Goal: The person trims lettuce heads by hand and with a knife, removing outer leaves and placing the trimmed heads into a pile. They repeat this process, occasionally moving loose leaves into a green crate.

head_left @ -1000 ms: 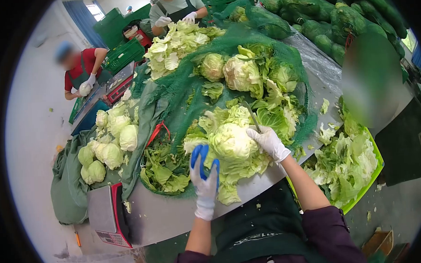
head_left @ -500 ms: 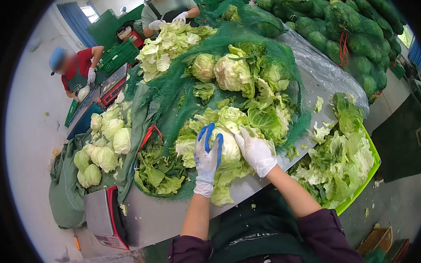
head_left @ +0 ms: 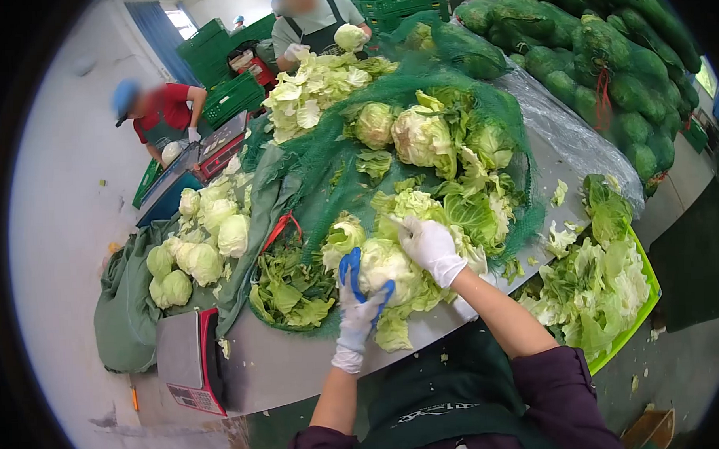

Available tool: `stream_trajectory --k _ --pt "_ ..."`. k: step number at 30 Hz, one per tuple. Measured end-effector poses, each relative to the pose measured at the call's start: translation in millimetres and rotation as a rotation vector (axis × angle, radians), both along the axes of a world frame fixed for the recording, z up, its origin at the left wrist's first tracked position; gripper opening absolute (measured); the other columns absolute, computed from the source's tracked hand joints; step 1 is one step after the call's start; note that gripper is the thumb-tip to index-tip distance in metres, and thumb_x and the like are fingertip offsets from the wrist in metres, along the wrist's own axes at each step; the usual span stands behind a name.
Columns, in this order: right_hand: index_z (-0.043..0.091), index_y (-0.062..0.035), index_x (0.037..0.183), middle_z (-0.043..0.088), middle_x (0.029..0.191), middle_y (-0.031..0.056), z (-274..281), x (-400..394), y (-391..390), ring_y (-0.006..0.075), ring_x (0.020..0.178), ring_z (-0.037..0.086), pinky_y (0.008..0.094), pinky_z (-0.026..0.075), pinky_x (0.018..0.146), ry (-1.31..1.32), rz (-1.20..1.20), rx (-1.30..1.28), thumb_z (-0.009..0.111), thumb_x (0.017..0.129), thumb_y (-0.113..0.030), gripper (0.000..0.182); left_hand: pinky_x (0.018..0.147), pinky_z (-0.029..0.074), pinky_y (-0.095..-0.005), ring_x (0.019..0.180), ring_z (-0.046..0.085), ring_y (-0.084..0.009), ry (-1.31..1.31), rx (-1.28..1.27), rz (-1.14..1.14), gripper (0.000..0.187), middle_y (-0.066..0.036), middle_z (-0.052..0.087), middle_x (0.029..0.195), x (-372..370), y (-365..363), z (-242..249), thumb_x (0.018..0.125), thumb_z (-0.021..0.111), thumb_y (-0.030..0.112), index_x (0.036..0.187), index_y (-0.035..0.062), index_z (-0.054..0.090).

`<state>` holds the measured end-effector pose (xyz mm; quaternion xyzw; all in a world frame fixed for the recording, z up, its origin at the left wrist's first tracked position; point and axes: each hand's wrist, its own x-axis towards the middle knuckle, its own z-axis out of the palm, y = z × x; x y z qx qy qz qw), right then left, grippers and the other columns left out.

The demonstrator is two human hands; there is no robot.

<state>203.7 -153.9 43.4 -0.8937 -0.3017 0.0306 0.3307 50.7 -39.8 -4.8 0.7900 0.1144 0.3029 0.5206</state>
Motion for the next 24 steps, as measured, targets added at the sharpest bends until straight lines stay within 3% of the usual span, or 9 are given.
stream_trajectory --k 3,6,7,9,10,13,18,22,24 --pt "0.067 -0.0072 0.092 0.064 0.076 0.0231 -42 45 8 0.0395 0.074 0.064 0.0449 0.052 0.071 -0.065 -0.169 0.244 0.054 0.084 -0.026 0.024 0.108 0.031 -0.0359 0.127 0.037 -0.024 -0.037 -0.007 -0.008 0.087 -0.013 0.037 0.139 -1 -6 -6 0.066 0.078 0.01 0.14 0.0042 0.035" --pt "0.046 -0.0024 0.13 0.066 0.091 0.0245 -21 64 -14 0.0396 0.08 0.064 0.0423 0.052 0.074 0.037 -0.337 0.179 0.066 0.079 -0.04 0.067 0.109 0.028 -0.0375 0.128 0.036 -0.0261 -0.021 0.047 -0.006 0.092 -0.015 0.037 0.139 -1 -3 -3 0.064 0.08 0.015 0.141 0.0038 0.032" --pt "0.046 -0.0024 0.13 0.066 0.091 0.0245 -7 53 -18 0.0396 0.08 0.064 0.0423 0.052 0.074 0.033 -0.336 0.179 0.066 0.079 -0.04 0.067 0.11 0.028 -0.0369 0.13 0.034 -0.0253 -0.02 -0.004 -0.032 0.093 -0.014 0.034 0.141 -1 -2 -4 0.064 0.08 0.013 0.142 0.0035 0.031" --pt "0.028 -0.0041 0.142 0.065 0.096 0.0247 9 14 -23 0.0399 0.083 0.064 0.0422 0.052 0.075 -0.033 0.087 0.117 0.073 0.071 -0.05 0.096 0.11 0.027 -0.0399 0.132 0.032 -0.0301 -0.002 0.023 -0.052 0.098 -0.017 0.03 0.144 -2 -2 -3 0.065 0.082 0.022 0.143 0.0044 0.027" --pt "0.036 -0.0038 0.139 0.065 0.093 0.025 8 0 -21 0.0397 0.084 0.064 0.0417 0.052 0.076 0.01 0.191 0.001 0.073 0.065 -0.058 0.099 0.11 0.027 -0.0399 0.132 0.032 -0.0301 -0.012 0.018 -0.059 0.098 -0.017 0.03 0.144 1 -5 1 0.065 0.082 0.022 0.143 0.0044 0.027" --pt "0.045 -0.004 0.133 0.066 0.09 0.0239 20 -7 -12 0.0375 0.083 0.065 0.0412 0.052 0.075 0.099 0.306 -0.16 0.07 0.065 -0.062 0.093 0.107 0.028 -0.0502 0.129 0.031 -0.0436 0.041 0.464 0.024 0.097 -0.023 0.029 0.144 0 -22 2 0.065 0.08 0.043 0.143 0.011 0.032" --pt "0.068 -0.0064 0.101 0.067 0.086 0.0217 27 17 15 0.0353 0.083 0.065 0.0402 0.051 0.074 0.177 0.239 -0.28 0.065 0.07 -0.05 0.053 0.105 0.032 -0.0506 0.128 0.034 -0.0441 0.074 0.556 0.073 0.092 -0.024 0.03 0.143 -8 -33 8 0.062 0.082 0.038 0.139 0.0131 0.039" --pt "0.07 -0.0015 0.088 0.067 0.089 0.0213 18 35 25 0.0359 0.083 0.065 0.0403 0.052 0.074 0.268 0.292 -0.146 0.063 0.072 -0.041 0.043 0.104 0.032 -0.0515 0.126 0.035 -0.0434 0.118 0.651 0.073 0.081 -0.024 0.032 0.142 -12 -34 15 0.061 0.081 0.039 0.132 0.0154 0.05" --pt "0.069 -0.0001 0.088 0.067 0.09 0.0231 -2 44 36 0.037 0.083 0.065 0.041 0.052 0.075 0.257 0.022 -0.192 0.062 0.075 -0.038 0.041 0.104 0.032 -0.0518 0.126 0.035 -0.0434 0.116 0.7 0.057 0.08 -0.024 0.033 0.141 -13 -34 14 0.06 0.081 0.04 0.13 0.0151 0.052"
